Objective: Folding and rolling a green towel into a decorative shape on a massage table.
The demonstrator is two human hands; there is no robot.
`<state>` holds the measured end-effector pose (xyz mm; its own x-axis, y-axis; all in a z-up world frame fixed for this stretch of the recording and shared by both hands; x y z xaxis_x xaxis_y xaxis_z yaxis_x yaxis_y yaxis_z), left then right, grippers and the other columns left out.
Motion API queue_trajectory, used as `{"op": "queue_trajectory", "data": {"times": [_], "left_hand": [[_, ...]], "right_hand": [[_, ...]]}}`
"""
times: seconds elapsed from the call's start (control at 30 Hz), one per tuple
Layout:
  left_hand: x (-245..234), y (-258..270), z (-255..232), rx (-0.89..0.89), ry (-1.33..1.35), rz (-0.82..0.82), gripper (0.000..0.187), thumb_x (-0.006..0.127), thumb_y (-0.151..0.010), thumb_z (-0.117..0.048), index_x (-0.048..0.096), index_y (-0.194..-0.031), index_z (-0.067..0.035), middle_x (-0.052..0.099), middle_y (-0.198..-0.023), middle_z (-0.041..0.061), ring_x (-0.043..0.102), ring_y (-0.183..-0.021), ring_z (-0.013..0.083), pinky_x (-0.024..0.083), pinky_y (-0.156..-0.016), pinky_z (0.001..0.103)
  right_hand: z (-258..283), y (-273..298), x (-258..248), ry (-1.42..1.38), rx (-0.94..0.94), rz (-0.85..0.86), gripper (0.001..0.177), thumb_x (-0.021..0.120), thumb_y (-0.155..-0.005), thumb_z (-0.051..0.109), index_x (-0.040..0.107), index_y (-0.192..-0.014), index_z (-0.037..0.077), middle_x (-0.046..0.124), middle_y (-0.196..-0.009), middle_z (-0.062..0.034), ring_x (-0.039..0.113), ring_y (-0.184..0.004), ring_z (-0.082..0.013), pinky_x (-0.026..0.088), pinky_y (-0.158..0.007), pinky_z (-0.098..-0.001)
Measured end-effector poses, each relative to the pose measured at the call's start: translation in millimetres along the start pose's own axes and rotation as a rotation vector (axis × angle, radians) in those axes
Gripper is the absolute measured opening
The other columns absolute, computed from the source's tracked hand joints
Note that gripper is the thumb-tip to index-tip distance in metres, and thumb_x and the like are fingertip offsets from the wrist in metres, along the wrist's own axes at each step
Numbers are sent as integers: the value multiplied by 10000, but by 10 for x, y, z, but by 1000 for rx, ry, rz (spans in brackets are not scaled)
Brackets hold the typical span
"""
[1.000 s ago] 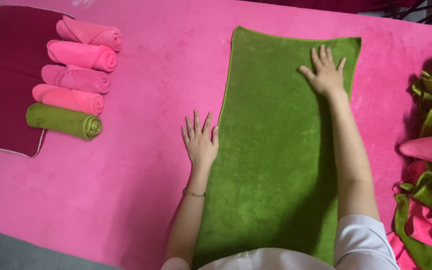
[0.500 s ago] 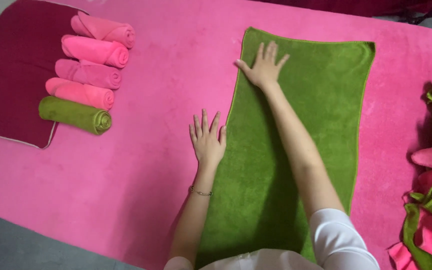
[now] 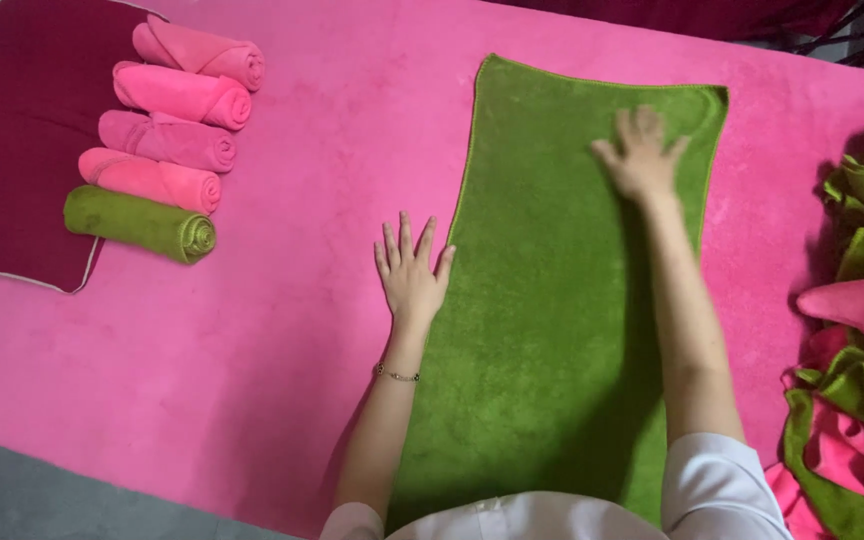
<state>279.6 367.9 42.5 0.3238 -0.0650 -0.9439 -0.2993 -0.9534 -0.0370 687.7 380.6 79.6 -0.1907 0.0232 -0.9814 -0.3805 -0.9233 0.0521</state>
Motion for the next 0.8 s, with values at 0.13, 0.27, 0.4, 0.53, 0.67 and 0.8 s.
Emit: {"op": "queue_trajectory", "data": {"times": [0.13,0.27,0.4,0.53,0.67,0.8], "left_hand": [[-29,5,-3,13,-27,-50,626,338,-1076,-691,420,-1617,-387,258,-1752,103,193,-1618,384,90,-1285,589],[-102,25,-44,35,-66,-134,588,396,-1079,-650,476,-1588,-367,328,-1725,111,273,-1591,392,159,-1274,588],[-87,52,-47,30,-32,-116,580,381,-1088,-633,476,-1591,-359,327,-1726,116,267,-1593,402,146,-1276,597],[-24,95,16,33,21,-175,524,383,-1118,-509,487,-1586,-298,369,-1704,114,294,-1582,390,160,-1278,572],[-98,102,75,52,126,-318,474,457,-1095,-392,555,-1509,-182,517,-1602,104,409,-1520,382,238,-1264,548],[-78,112,86,84,118,-417,497,538,-1013,-302,538,-1486,-152,567,-1539,96,461,-1480,376,290,-1244,536]], "right_hand": [[-1192,84,-66,19,336,-51,770,299,-1137,686,198,-1736,213,96,-1769,-174,51,-1619,-384,80,-1207,-804],[-1121,67,308,52,296,-394,782,741,-1117,431,347,-1657,25,348,-1612,-344,346,-1480,-538,322,-1095,-788],[814,712,154,26,-171,-168,730,491,-1077,627,413,-1660,195,310,-1713,-232,238,-1572,-492,162,-1150,-831],[1405,618,496,15,-87,-2,831,292,-1069,771,280,-1700,232,152,-1780,-84,74,-1637,-373,-37,-1201,-788],[2240,627,536,-37,-148,-29,863,264,-1087,711,275,-1684,88,201,-1765,-144,145,-1643,-324,-36,-1241,-728],[2899,553,1003,-69,-365,-59,795,265,-1106,676,340,-1665,116,313,-1723,-166,231,-1622,-320,42,-1283,-663]]}}
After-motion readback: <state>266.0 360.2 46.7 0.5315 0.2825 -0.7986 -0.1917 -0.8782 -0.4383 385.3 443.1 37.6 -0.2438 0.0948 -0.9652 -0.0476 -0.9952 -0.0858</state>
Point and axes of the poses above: each hand's wrist, its own y-axis away from the middle knuckle, its own x-axis out of the palm, z = x × y, the point moved 10 cm from there along -y, towards the middle knuckle
